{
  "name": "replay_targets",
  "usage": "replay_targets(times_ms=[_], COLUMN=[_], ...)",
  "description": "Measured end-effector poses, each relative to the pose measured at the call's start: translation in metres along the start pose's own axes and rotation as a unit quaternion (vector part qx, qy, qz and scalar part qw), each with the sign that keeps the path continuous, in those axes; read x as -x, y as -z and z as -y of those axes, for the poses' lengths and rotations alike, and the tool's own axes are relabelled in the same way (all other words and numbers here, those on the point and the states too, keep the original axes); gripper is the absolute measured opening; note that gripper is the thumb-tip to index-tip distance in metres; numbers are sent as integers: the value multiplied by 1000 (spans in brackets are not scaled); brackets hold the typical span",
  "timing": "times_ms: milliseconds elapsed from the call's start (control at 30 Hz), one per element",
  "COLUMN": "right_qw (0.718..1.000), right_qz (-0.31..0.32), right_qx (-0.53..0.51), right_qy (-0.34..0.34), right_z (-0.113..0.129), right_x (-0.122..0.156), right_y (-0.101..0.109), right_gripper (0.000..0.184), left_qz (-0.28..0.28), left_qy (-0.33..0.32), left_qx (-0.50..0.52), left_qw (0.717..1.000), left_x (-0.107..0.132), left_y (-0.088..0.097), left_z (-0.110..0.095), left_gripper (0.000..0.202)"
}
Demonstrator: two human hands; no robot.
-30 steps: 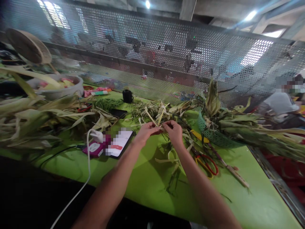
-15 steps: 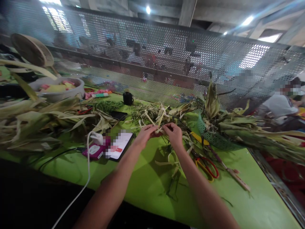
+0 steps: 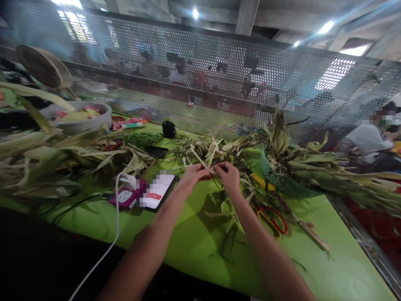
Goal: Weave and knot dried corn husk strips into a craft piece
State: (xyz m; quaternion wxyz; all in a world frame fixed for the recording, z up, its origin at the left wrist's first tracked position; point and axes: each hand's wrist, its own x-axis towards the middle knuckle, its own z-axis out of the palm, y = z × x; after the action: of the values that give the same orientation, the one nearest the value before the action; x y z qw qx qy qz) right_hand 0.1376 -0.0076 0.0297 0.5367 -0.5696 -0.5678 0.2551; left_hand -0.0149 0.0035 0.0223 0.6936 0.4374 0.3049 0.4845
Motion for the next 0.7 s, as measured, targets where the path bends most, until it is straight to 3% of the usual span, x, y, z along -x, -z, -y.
replay_targets(times_ms=[700], right_qw=[1000], right_qz=[3], right_qx=[-17], right_qy=[2], right_z=[-3], right_x=[-1], right_y=[-2], right_gripper=[25], left_qz=[-17], left_qy=[1], left_qx=[14], left_qw=[1000], left_x=[-3], left_y=[-2], left_z=[2], left_gripper=[19])
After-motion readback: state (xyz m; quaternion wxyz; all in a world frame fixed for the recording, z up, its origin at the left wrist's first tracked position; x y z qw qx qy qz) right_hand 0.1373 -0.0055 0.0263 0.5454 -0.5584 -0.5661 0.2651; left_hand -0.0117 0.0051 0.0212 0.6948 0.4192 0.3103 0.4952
